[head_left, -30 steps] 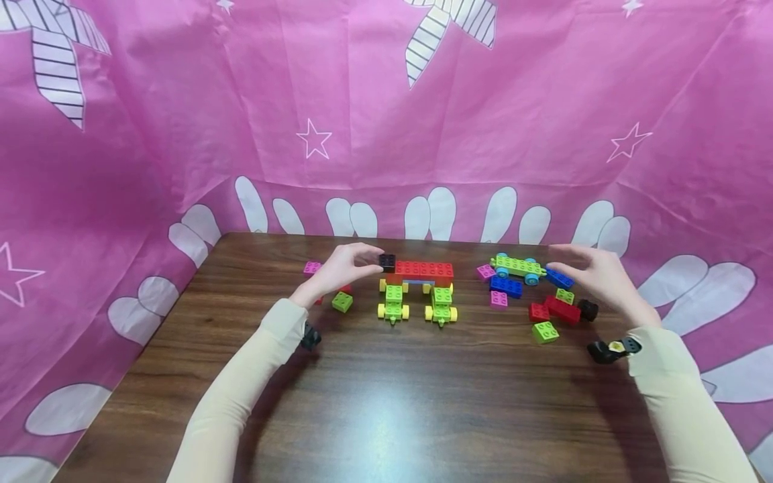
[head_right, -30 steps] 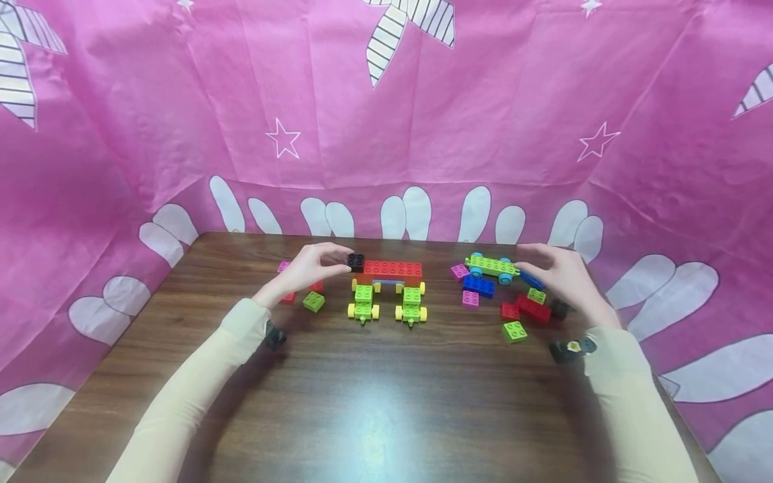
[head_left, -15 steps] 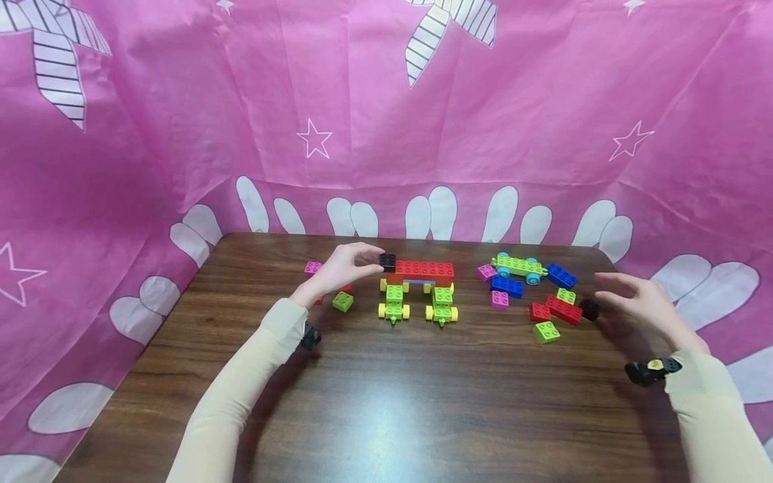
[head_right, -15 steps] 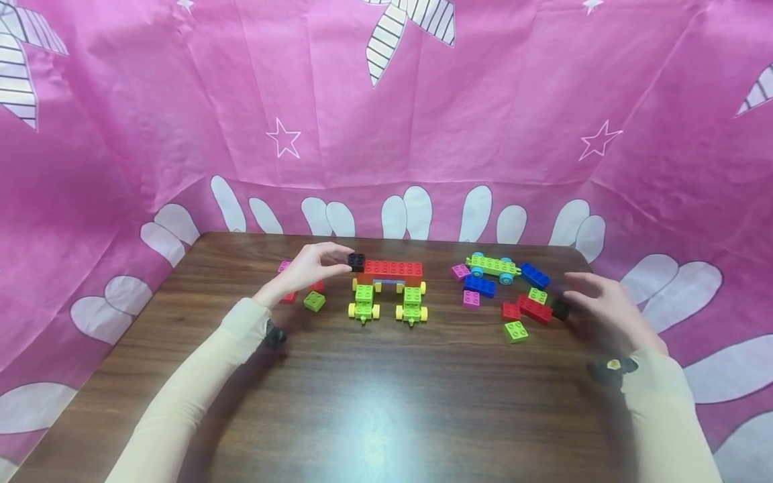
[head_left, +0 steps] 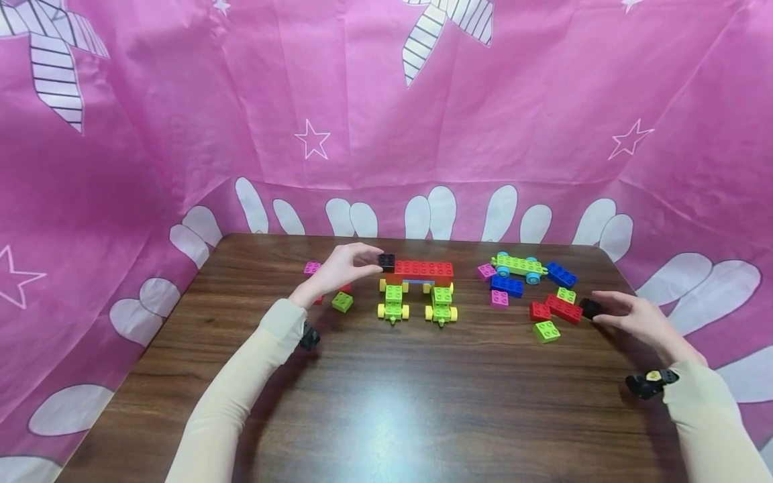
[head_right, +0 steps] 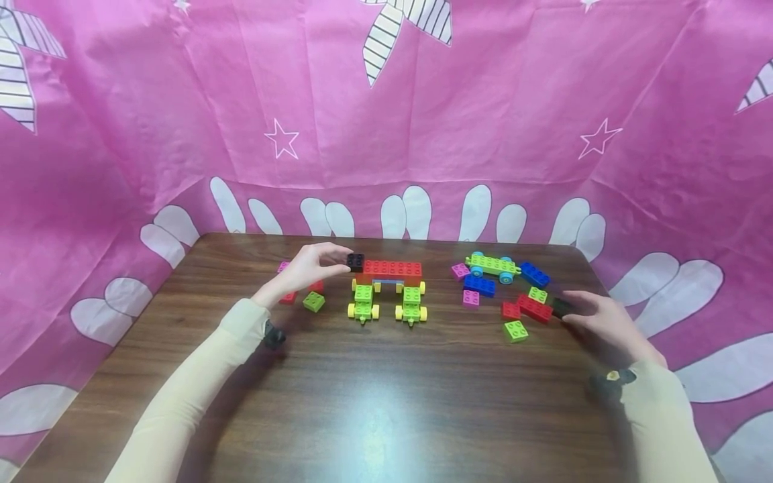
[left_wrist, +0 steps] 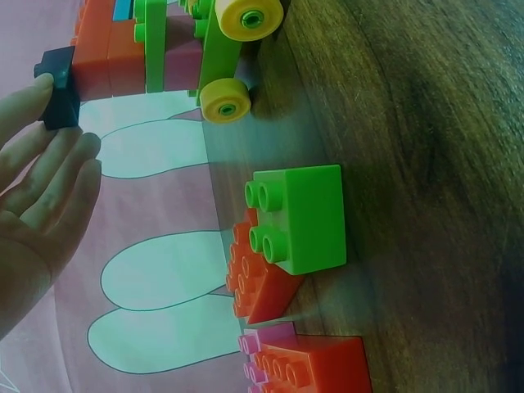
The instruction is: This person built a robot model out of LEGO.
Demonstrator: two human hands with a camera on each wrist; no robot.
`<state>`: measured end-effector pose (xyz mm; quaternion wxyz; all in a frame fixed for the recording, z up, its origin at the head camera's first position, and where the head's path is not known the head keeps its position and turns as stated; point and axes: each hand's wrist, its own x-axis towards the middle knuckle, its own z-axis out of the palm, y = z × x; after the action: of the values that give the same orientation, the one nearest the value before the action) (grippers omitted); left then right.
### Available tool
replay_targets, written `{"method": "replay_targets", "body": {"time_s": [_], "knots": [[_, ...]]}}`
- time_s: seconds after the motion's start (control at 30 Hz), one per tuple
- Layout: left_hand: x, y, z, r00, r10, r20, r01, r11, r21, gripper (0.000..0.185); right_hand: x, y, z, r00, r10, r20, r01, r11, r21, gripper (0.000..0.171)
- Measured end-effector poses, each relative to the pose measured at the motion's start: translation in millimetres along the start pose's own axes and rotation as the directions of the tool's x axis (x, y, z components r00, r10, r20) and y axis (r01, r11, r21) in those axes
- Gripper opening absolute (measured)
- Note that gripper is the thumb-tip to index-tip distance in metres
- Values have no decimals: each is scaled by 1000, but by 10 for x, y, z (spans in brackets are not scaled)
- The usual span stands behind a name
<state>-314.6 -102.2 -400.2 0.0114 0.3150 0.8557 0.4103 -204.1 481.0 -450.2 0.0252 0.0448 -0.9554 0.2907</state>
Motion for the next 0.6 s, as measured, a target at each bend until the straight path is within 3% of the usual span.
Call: {"method": "replay_targets", "body": {"time_s": [0.6], "knots": [[1, -15, 0, 1000, 5, 0, -5, 1000, -1, 41, 9, 7, 23, 997, -26, -73, 21, 997, -70, 46]]}}
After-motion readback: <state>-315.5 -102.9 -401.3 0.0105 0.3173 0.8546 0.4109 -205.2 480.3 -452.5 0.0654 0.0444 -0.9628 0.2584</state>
